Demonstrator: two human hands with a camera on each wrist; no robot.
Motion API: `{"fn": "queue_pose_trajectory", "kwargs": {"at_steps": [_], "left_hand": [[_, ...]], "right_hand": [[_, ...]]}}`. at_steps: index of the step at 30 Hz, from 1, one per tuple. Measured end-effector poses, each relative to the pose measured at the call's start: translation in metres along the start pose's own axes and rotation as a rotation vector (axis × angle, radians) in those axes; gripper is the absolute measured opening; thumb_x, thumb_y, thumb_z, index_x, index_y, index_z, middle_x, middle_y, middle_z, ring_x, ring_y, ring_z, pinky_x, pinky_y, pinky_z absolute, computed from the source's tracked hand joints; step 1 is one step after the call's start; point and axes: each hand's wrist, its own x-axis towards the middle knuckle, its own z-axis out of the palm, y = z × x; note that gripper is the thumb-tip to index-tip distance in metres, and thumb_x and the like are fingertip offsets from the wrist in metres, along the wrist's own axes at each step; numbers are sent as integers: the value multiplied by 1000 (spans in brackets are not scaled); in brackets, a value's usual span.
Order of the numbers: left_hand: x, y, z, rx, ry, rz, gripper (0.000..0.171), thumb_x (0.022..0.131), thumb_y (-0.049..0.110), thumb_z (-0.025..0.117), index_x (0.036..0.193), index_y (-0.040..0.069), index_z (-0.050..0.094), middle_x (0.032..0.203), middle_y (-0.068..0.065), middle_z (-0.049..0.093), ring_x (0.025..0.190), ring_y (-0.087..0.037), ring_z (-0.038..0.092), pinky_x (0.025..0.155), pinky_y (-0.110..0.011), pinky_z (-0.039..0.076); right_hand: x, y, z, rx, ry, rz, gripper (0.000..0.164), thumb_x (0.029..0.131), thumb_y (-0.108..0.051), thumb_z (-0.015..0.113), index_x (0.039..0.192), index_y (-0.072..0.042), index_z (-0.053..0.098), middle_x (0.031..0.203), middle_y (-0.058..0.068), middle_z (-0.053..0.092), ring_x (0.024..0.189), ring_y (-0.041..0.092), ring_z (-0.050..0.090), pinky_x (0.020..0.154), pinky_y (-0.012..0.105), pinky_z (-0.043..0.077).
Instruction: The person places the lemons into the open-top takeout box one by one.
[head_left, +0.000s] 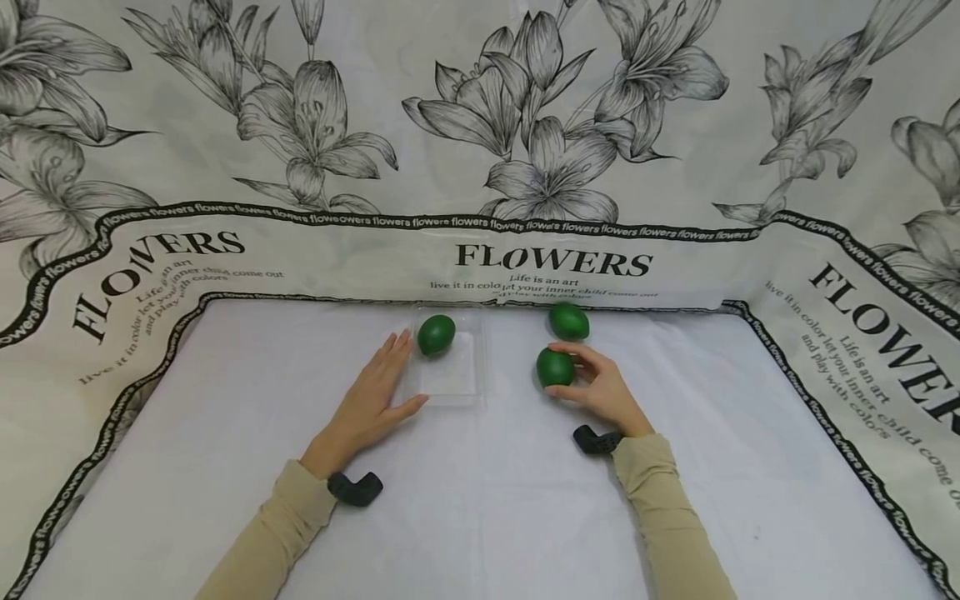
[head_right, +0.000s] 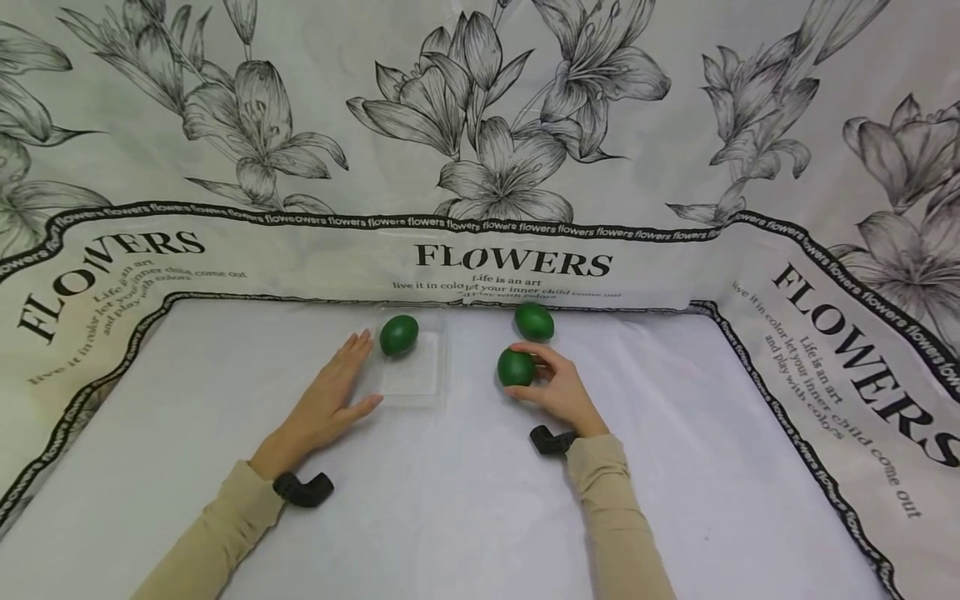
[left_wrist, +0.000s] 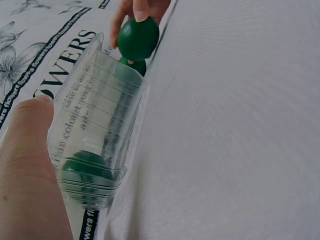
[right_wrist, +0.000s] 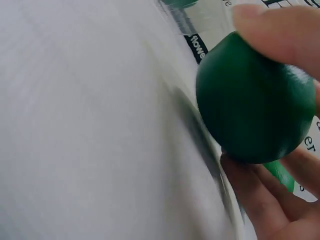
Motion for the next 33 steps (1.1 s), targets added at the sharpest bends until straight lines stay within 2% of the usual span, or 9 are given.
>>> {"fn": "queue_pose_trajectory", "kwargs": {"at_steps": [6, 10, 13, 20, 28, 33], "left_hand": [[0, 0, 0, 2, -1, -6, 84, 94, 41, 62, 156, -1, 23, 164, -12, 18, 151, -31, 13, 122, -46, 13], [0, 0, 1, 0, 0, -9, 84, 95, 42, 61, 156, 0, 22, 165, -10, 17, 151, -31, 13, 122, -45, 13], [-1, -1, 2, 0, 0, -8, 84, 95, 43, 60, 156, 0, 23, 165, -9, 16, 151, -31, 13, 122, -45, 13], [-1, -2, 2, 2, 7, 2, 84, 95, 43, 60, 156, -1, 23, 164, -11, 17, 151, -31, 14, 122, -44, 12], [0, -2, 1, 0, 5, 6, 85, 95, 43, 60, 156, 0, 22, 165, -10, 16, 151, -30, 13, 122, -44, 12], [0, 0, 0, -2, 6, -2, 85, 94, 44, 60, 156, 0, 23, 164, -10, 18, 151, -30, 14, 121, -47, 15]], "right_hand": [[11, -12, 6, 11, 22, 37, 69, 75, -5, 87, 138, -11, 58, 141, 9, 53, 123, 27, 53, 100, 29, 48], [17, -35, 10, 46, 25, 42, 68, 76, -1, 85, 138, -6, 57, 140, 12, 53, 123, 29, 55, 101, 35, 49], [21, -51, 15, 62, 30, 28, 67, 75, 1, 85, 137, -1, 57, 139, 16, 53, 123, 31, 54, 101, 37, 49], [37, -65, 31, 90, 53, -40, 67, 75, 3, 84, 135, 2, 57, 137, 17, 56, 122, 35, 54, 100, 45, 49], [52, -79, 53, 123, 57, -104, 66, 75, 4, 84, 135, 2, 57, 139, 18, 55, 122, 35, 54, 100, 37, 50], [58, -88, 66, 85, 41, -120, 64, 77, 1, 83, 135, 3, 57, 138, 19, 56, 122, 33, 55, 101, 38, 48]]}}
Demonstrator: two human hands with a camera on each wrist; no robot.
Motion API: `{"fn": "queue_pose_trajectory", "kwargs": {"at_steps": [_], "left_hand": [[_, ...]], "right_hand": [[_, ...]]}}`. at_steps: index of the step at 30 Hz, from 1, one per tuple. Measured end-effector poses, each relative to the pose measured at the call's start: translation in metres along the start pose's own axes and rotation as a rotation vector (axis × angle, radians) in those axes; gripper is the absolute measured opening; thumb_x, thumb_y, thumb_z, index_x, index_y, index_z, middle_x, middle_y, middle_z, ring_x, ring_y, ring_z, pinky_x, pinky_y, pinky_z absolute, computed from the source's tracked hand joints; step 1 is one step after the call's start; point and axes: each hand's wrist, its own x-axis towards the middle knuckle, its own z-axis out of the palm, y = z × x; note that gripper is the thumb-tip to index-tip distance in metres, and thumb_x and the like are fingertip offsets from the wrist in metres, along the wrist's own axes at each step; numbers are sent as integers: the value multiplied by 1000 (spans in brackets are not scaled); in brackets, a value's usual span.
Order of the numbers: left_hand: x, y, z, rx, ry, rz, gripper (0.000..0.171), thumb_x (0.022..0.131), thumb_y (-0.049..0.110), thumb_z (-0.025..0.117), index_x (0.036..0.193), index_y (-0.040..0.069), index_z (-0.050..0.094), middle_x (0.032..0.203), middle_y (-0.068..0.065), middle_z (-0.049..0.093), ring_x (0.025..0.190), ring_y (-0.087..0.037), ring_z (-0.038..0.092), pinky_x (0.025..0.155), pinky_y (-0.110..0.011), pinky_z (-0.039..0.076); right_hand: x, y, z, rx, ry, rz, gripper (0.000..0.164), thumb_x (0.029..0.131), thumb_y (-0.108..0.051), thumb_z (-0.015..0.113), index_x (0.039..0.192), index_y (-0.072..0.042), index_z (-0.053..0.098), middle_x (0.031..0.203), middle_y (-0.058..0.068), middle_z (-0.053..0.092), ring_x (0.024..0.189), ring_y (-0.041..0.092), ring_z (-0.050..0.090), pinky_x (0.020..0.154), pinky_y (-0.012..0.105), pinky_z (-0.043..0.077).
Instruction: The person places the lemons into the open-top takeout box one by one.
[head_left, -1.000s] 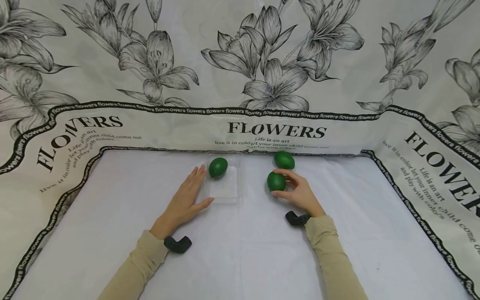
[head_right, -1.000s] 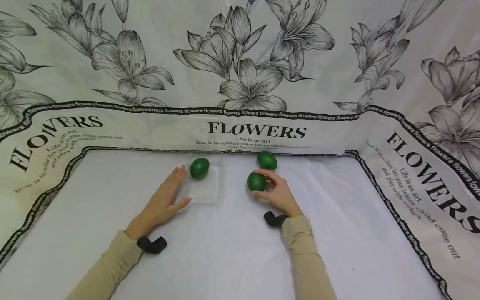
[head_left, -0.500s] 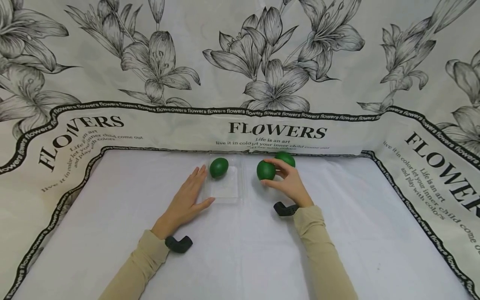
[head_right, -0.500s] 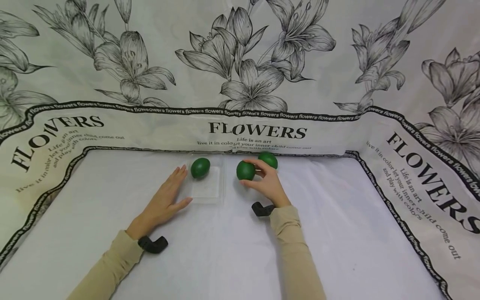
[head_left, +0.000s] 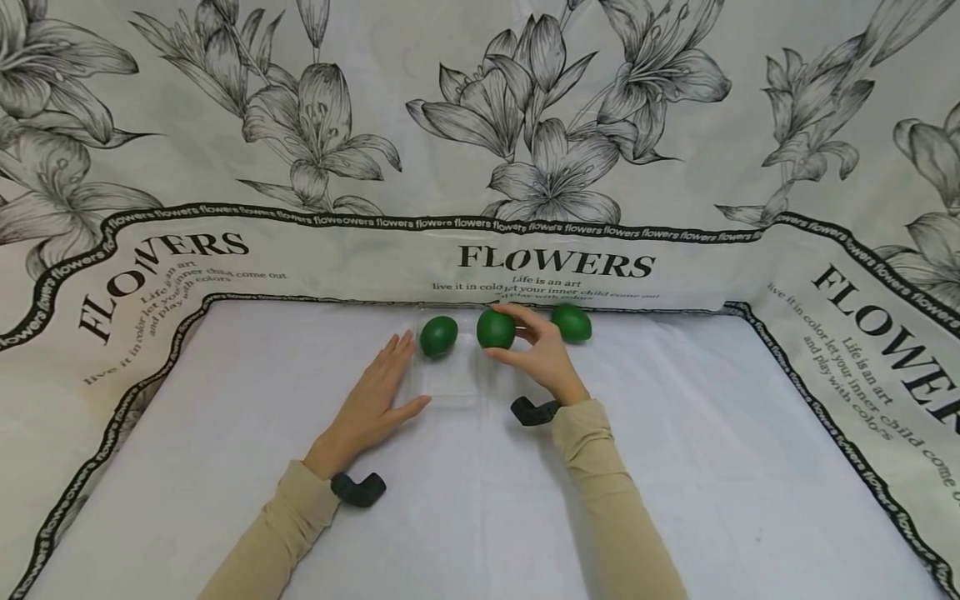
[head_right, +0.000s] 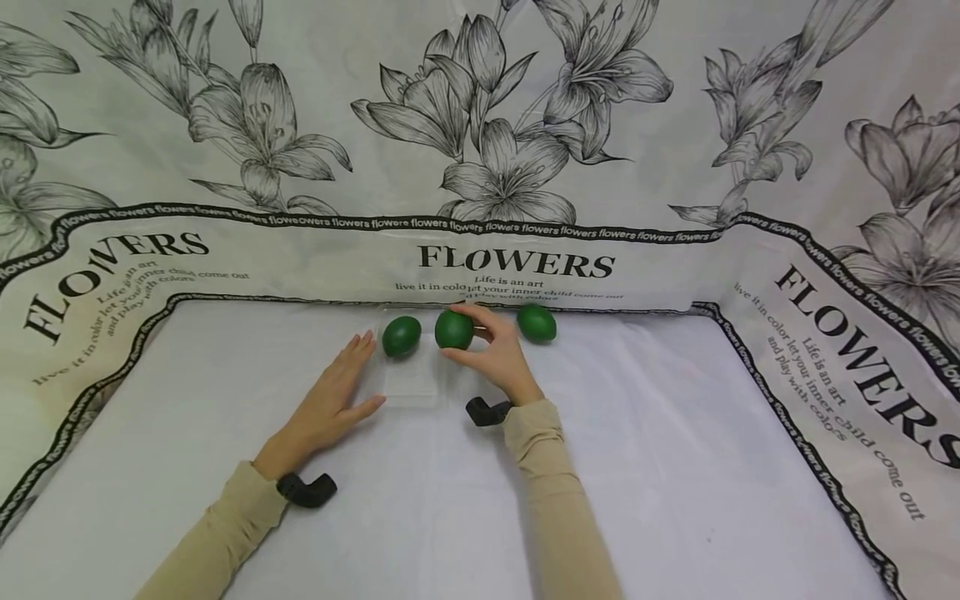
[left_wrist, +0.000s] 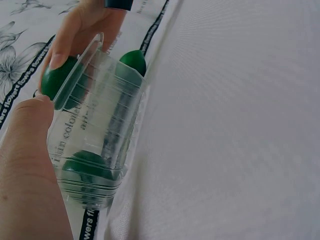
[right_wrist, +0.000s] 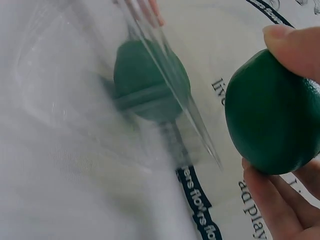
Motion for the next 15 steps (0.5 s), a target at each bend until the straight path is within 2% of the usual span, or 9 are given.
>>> {"fn": "queue_pose_trajectory", "kwargs": {"at_steps": [3, 10, 15], "left_hand": [[0, 1, -1, -4, 2, -6, 85, 94, 45, 61, 156, 0, 23, 164, -11, 19, 151, -31, 14, 121, -49, 16], [0, 1, -1, 0, -11, -14, 86, 94, 46, 61, 157, 2, 21, 165, -9, 18, 151, -28, 12, 120, -50, 17], [-1, 0, -2, -7, -7, -16, 86, 94, 46, 61, 157, 2, 21, 165, -9, 18, 151, -29, 12, 120, -51, 18]], "right_hand": [[4, -2, 9, -31, -13, -8, 63, 77, 0, 83, 135, 3, 57, 135, 18, 58, 119, 32, 57, 103, 41, 47], [13, 33, 29, -139, -16, -83, 66, 73, -6, 89, 133, -4, 61, 132, 9, 62, 121, 26, 57, 105, 47, 43], [14, 41, 36, -193, -49, -139, 65, 70, -9, 91, 128, -3, 63, 131, 8, 63, 125, 23, 55, 107, 43, 42]]}}
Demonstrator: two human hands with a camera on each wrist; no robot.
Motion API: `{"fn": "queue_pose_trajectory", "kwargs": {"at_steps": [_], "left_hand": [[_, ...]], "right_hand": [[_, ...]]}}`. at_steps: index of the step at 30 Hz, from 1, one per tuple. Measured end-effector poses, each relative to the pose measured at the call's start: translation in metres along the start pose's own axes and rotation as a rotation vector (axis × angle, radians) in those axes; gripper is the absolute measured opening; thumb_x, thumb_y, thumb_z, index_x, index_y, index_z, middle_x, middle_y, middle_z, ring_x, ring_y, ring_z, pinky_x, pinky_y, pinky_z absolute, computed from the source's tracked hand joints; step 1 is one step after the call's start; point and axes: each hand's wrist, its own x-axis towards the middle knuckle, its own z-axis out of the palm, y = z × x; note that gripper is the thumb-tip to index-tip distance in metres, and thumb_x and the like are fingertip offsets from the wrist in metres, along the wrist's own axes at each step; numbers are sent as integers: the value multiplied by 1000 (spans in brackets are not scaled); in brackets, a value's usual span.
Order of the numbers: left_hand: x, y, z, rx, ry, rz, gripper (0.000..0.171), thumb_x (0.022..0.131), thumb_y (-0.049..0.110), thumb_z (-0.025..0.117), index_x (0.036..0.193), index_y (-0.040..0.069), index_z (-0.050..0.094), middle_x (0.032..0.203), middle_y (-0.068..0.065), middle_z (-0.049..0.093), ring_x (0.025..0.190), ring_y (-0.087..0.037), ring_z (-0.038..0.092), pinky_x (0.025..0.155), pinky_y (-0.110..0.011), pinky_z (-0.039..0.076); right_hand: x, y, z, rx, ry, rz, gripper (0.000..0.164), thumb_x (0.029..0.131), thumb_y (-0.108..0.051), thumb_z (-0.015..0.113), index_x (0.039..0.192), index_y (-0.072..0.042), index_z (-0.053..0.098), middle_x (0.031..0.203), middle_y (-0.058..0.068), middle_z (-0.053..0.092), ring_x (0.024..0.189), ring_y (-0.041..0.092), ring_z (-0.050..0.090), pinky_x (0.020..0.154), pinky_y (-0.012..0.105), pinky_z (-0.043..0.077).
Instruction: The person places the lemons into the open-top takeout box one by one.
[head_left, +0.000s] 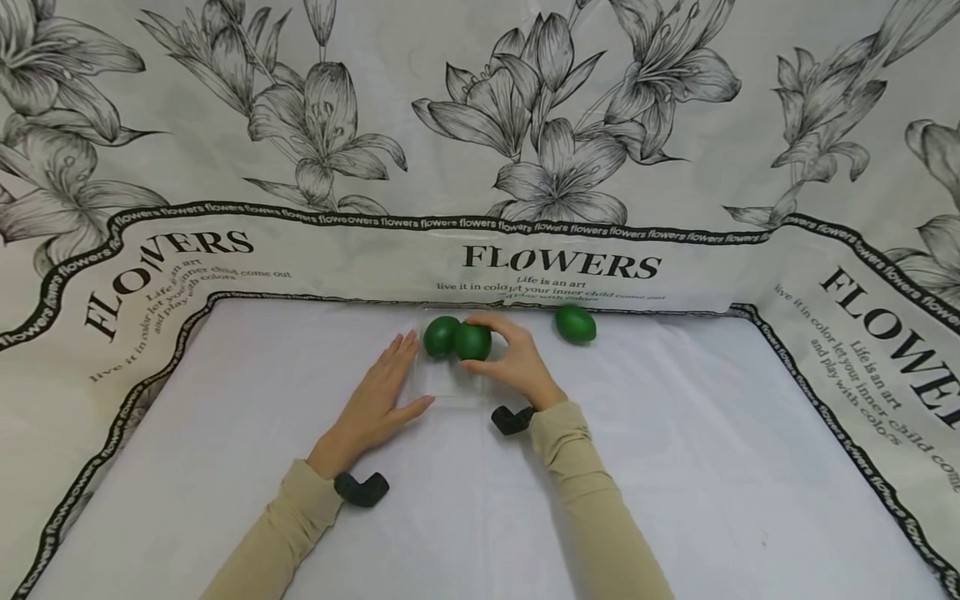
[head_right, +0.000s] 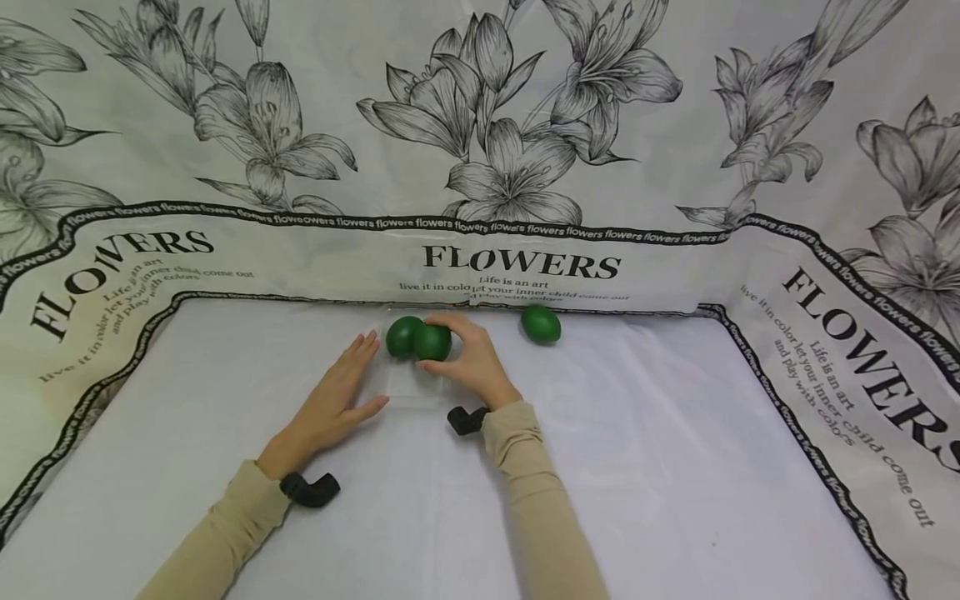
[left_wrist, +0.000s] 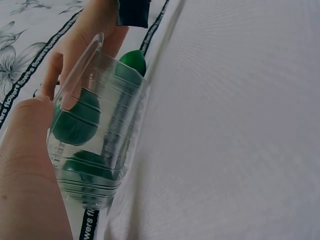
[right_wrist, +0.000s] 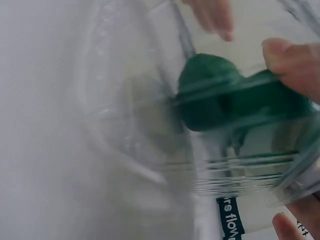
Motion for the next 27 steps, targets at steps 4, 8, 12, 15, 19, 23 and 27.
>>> {"fn": "queue_pose_trajectory", "kwargs": {"at_steps": [4, 8, 12, 15, 19, 23, 27], "left_hand": [[1, 0, 1, -2, 0, 5, 86, 94, 45, 61, 157, 3, 21, 165, -8, 18, 151, -28, 12, 120, -50, 18], [2, -1, 2, 6, 13, 24, 86, 94, 46, 61, 157, 2, 23, 164, -10, 19, 151, -28, 13, 120, -51, 19], [2, -2, 3, 7, 25, 35, 86, 96, 51, 57, 157, 1, 23, 164, -11, 20, 151, -30, 14, 119, -51, 19], [2, -2, 2, -4, 23, 30, 86, 96, 51, 57, 157, 3, 22, 164, -11, 19, 151, -30, 14, 119, -52, 19], [2, -2, 2, -13, 13, 21, 86, 95, 47, 60, 157, 3, 21, 164, -10, 18, 151, -29, 12, 119, -53, 19], [1, -2, 2, -6, -3, 4, 86, 95, 45, 61, 158, 4, 20, 165, -9, 17, 152, -28, 11, 119, -52, 19], [1, -1, 1, -12, -6, 1, 86, 95, 45, 61, 158, 4, 20, 165, -8, 17, 152, -27, 11, 119, -52, 19]], "right_hand": [[-1, 3, 2, -62, -21, -45, 64, 68, -11, 92, 125, -3, 65, 129, 9, 64, 124, 23, 55, 109, 37, 40], [-1, 3, 3, -123, -38, -89, 63, 67, -10, 93, 123, 0, 64, 127, 13, 64, 123, 28, 57, 109, 39, 41], [-1, 0, 3, -183, -77, -65, 62, 68, -9, 92, 124, -1, 64, 130, 16, 62, 123, 31, 56, 109, 43, 41], [-1, -2, 4, -254, -115, -3, 61, 71, -13, 90, 126, -6, 65, 135, 14, 60, 125, 30, 54, 109, 45, 39], [-2, -2, 6, -325, -151, 49, 61, 73, -18, 90, 128, -9, 64, 137, 12, 58, 127, 30, 52, 110, 47, 38], [-2, -3, 6, -325, -165, 50, 62, 73, -18, 89, 129, -8, 63, 137, 14, 58, 128, 31, 50, 111, 48, 37], [-2, 0, 7, -300, -174, 61, 62, 74, -17, 89, 130, -8, 62, 139, 14, 56, 131, 30, 48, 113, 47, 35]]}}
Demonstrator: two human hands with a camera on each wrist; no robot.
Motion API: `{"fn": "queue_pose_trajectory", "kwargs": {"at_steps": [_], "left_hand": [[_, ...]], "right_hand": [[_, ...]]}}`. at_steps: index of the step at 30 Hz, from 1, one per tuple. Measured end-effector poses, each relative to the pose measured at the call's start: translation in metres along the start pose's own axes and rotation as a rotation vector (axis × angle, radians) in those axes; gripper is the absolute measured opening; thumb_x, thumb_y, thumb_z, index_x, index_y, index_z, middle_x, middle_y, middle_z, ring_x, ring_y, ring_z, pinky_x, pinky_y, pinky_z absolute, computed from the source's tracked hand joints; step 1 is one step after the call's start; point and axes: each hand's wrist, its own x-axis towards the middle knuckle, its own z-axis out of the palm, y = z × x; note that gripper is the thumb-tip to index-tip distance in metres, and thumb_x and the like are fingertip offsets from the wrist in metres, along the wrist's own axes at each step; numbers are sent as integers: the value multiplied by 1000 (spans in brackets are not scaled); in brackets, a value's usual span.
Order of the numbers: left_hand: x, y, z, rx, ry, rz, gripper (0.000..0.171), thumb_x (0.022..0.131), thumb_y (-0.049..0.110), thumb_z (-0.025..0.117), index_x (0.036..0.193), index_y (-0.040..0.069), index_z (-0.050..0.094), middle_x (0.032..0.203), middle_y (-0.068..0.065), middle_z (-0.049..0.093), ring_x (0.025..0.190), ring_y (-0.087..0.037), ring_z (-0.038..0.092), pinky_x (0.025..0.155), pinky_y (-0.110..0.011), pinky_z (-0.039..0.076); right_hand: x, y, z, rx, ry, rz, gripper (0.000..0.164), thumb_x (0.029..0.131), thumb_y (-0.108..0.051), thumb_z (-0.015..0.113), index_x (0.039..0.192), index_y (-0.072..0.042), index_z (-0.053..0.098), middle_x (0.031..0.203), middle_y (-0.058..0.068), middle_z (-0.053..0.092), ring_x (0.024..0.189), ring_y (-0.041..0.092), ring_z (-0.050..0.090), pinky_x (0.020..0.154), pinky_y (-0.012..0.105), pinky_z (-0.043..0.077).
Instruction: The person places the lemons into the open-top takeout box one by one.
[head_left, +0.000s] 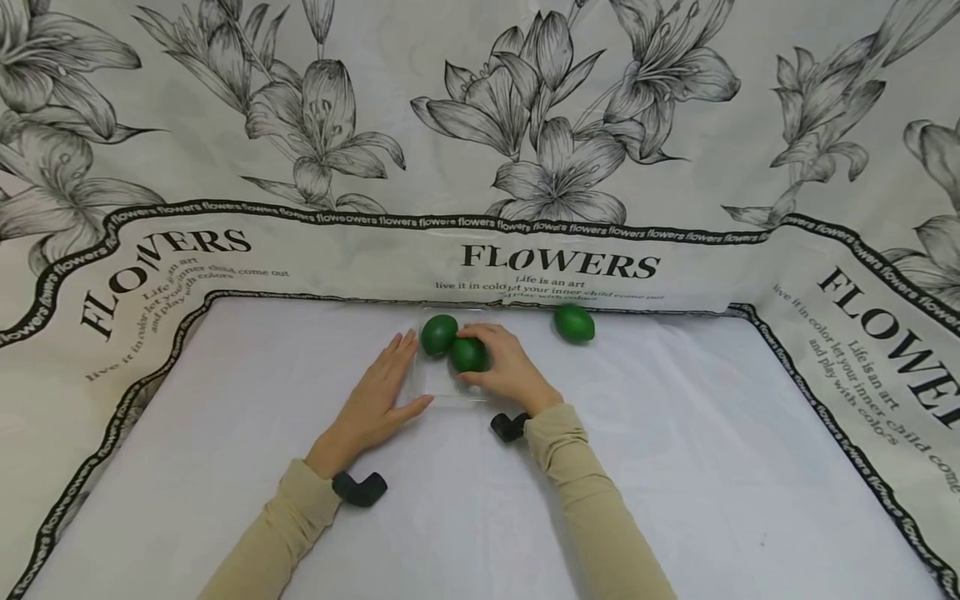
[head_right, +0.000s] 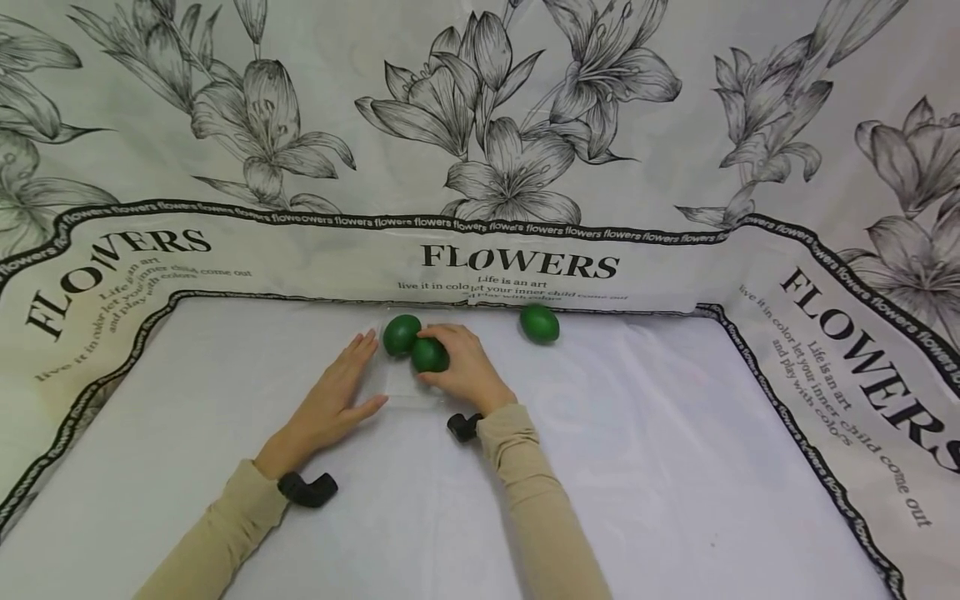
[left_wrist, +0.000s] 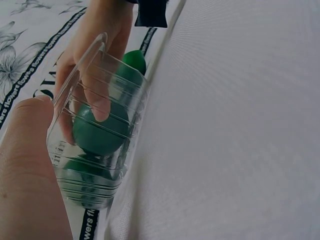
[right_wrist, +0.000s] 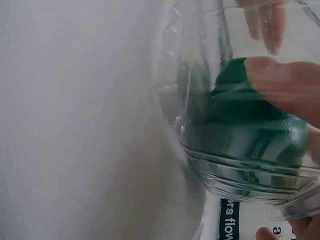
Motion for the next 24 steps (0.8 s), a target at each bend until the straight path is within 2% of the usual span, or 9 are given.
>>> {"fn": "queue_pose_trajectory", "kwargs": {"at_steps": [10, 19, 24], "left_hand": [[0, -1, 1, 3, 22, 17, 86, 94, 46, 61, 157, 2, 22, 164, -10, 19, 151, -29, 12, 119, -53, 19], [0, 0, 1, 5, 19, 20, 85, 94, 44, 61, 156, 1, 23, 164, -11, 19, 151, -30, 13, 119, -53, 19], [0, 1, 0, 3, 13, 10, 85, 94, 42, 62, 156, 1, 23, 164, -11, 19, 151, -30, 13, 119, -52, 19]], "right_hand": [[0, -2, 0, 85, 14, -17, 59, 75, -17, 88, 127, -6, 64, 140, 18, 55, 133, 33, 45, 114, 49, 32], [-2, -4, -5, 105, 9, -26, 48, 86, -15, 78, 130, -3, 62, 137, 15, 57, 131, 32, 47, 112, 47, 35], [-2, -5, -10, 87, 11, -56, 45, 89, -13, 75, 130, 0, 61, 135, 16, 59, 129, 32, 50, 112, 46, 36]]}}
